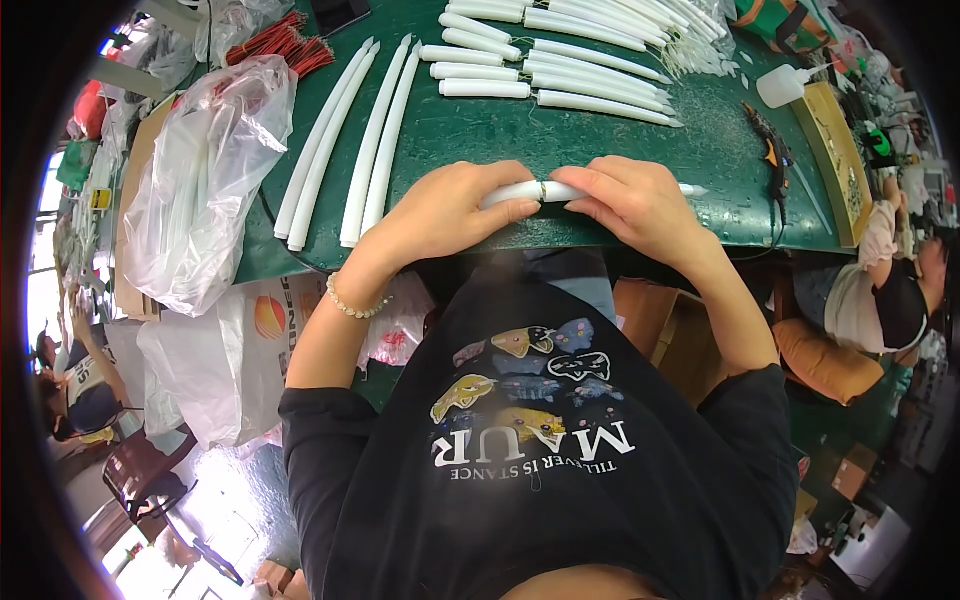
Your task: Assembling white plastic tube components using glue and a handheld applicator tool.
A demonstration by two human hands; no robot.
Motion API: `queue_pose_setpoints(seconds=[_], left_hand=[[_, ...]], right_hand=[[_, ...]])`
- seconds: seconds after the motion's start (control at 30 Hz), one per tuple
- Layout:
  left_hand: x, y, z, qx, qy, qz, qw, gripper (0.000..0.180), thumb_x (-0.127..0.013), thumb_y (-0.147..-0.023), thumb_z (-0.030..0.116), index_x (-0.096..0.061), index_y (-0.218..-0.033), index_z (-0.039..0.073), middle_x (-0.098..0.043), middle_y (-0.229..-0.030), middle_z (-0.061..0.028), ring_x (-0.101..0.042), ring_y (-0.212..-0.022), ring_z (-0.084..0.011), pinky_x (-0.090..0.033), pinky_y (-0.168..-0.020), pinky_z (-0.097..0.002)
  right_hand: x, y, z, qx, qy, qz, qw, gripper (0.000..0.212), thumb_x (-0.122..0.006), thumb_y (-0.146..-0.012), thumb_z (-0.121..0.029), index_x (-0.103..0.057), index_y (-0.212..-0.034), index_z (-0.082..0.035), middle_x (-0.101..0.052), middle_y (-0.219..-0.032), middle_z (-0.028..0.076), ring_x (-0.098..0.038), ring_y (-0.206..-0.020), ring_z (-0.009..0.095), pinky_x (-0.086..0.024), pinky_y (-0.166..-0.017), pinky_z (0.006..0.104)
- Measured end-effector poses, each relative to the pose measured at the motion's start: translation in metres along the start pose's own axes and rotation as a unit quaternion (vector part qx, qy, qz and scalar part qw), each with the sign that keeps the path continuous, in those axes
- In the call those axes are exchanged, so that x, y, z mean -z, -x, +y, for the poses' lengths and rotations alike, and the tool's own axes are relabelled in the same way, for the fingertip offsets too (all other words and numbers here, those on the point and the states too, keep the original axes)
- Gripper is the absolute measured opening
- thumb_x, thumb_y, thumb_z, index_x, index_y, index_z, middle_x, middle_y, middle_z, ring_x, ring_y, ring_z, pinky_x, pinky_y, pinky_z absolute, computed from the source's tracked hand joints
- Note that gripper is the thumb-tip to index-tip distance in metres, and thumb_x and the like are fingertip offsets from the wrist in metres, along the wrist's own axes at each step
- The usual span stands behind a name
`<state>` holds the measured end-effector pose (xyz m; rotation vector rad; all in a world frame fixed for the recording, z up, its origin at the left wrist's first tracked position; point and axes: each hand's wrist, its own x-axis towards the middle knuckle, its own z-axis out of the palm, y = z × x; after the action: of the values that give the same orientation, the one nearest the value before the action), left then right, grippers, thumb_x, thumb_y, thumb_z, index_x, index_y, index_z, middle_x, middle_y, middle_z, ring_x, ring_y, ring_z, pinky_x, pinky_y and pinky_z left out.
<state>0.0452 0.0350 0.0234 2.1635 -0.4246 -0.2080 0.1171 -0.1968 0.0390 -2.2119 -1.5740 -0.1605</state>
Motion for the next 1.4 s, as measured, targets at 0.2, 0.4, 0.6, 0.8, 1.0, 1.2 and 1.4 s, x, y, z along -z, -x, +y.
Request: queue_pose_setpoints(seconds=[0.2, 0.4, 0.6, 0.8, 1.0, 1.2, 1.4], left_hand=[[-0.006, 0.002, 0.000, -0.029, -0.079, 0.040, 0.996, 0.027, -0.061, -0.089, 0.028, -0.061, -0.097, 0.002, -0.062, -0.076, -0.0167, -0.059, -0.071, -0.0355, -0.045, -0.062, -0.0411], [-0.008, 0.001, -0.005, -0.041, -0.119, 0.056, 0.990, 0.026, -0.060, -0.088, 0.027, -0.059, -0.098, 0.004, -0.062, -0.077, -0.0187, -0.059, -0.073, -0.0383, -0.045, -0.062, -0.0443], [-0.009, -0.001, -0.006, -0.041, -0.128, 0.047, 0.990, 0.027, -0.059, -0.089, 0.028, -0.057, -0.100, 0.003, -0.062, -0.076, -0.0189, -0.059, -0.073, -0.0387, -0.045, -0.062, -0.0455], [-0.014, -0.006, -0.009, -0.061, -0.203, 0.014, 0.977, 0.023, -0.057, -0.090, 0.026, -0.051, -0.092, 0.003, -0.060, -0.070, -0.0189, -0.058, -0.069, -0.0395, -0.043, -0.060, -0.0482], [-0.011, -0.008, -0.011, -0.081, -0.191, 0.003, 0.978, 0.028, -0.055, -0.090, 0.028, -0.050, -0.085, 0.001, -0.060, -0.064, -0.0185, -0.059, -0.063, -0.0396, -0.045, -0.057, -0.0496], [-0.010, -0.011, -0.011, -0.072, -0.199, -0.010, 0.977, 0.026, -0.056, -0.090, 0.027, -0.050, -0.086, 0.003, -0.059, -0.063, -0.0172, -0.058, -0.062, -0.0389, -0.044, -0.056, -0.0483], [-0.012, -0.007, -0.017, -0.095, -0.235, 0.037, 0.967, 0.026, -0.058, -0.089, 0.029, -0.051, -0.087, 0.004, -0.061, -0.067, -0.0152, -0.060, -0.064, -0.0372, -0.046, -0.056, -0.0458]], right_hand=[[-0.006, -0.002, 0.001, 0.013, 0.044, 0.005, 0.999, 0.030, -0.067, -0.080, -0.019, -0.061, -0.107, -0.009, -0.057, -0.076, 0.007, -0.059, -0.068, 0.026, -0.047, -0.057, 0.0365], [-0.011, -0.001, 0.002, -0.014, 0.028, -0.011, 0.999, 0.029, -0.066, -0.081, -0.018, -0.060, -0.108, -0.009, -0.057, -0.075, 0.007, -0.059, -0.066, 0.027, -0.047, -0.055, 0.0362], [-0.014, -0.001, 0.004, -0.001, 0.042, 0.006, 0.999, 0.028, -0.065, -0.082, -0.020, -0.060, -0.107, -0.009, -0.056, -0.073, 0.006, -0.058, -0.065, 0.026, -0.047, -0.055, 0.0360], [-0.008, -0.010, 0.015, 0.057, 0.081, -0.060, 0.993, 0.029, -0.065, -0.081, -0.022, -0.059, -0.107, -0.009, -0.054, -0.070, 0.005, -0.057, -0.061, 0.026, -0.046, -0.052, 0.0373], [-0.016, -0.007, 0.015, 0.032, 0.014, -0.065, 0.997, 0.027, -0.065, -0.082, -0.019, -0.059, -0.105, -0.007, -0.058, -0.071, 0.008, -0.058, -0.062, 0.028, -0.045, -0.052, 0.0391], [-0.012, -0.016, 0.017, 0.049, 0.011, -0.105, 0.993, 0.026, -0.065, -0.082, -0.018, -0.059, -0.104, -0.005, -0.058, -0.071, 0.009, -0.059, -0.061, 0.029, -0.045, -0.052, 0.0399], [-0.019, -0.012, 0.010, 0.031, 0.037, -0.038, 0.998, 0.027, -0.067, -0.080, -0.019, -0.061, -0.103, -0.006, -0.058, -0.072, 0.008, -0.058, -0.062, 0.028, -0.045, -0.052, 0.0379]])
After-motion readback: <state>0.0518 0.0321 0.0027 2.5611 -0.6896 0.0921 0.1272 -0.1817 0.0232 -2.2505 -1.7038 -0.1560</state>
